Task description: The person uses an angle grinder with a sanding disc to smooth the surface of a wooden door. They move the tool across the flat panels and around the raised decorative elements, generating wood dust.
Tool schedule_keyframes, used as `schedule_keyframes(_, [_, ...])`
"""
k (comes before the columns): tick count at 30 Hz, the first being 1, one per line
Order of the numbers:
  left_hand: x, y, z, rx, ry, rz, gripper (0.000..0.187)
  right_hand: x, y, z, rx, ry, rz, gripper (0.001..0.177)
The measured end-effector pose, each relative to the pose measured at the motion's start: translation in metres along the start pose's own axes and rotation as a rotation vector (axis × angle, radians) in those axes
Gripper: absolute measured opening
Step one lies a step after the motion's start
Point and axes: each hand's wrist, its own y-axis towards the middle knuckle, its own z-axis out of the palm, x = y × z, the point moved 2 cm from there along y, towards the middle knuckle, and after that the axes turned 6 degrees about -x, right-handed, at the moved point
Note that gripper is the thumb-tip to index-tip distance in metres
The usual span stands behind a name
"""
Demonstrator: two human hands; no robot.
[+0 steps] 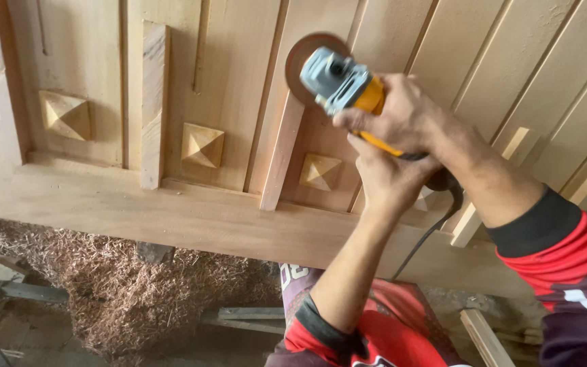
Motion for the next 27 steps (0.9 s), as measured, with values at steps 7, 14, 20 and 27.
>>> schedule_keyframes(7, [0.026, -0.042, -0.013, -0.187, -0.172, 0.191, 0.080, 0.038, -0.030, 0.030, 0.108, -0.113, 0.109, 0.088])
schedule_keyframes(14, [0.068, -0.056, 0.013, -0.173, -0.306, 0.135, 0.069, 0.039, -0.037, 0.039, 0.208, -0.265, 0.073, 0.086])
schedule_keyframes(20, [0.029, -0.004, 0.009, -0.047, -0.048, 0.093, 0.101, 0.011, -0.011, -0.011, -0.160, -0.028, -0.017, 0.066])
schedule_keyframes(27, [0.027, -0.036, -0.035, -0.071, -0.072, 0.065, 0.098, 0.023, -0.030, 0.034, -0.107, -0.066, -0.106, 0.062])
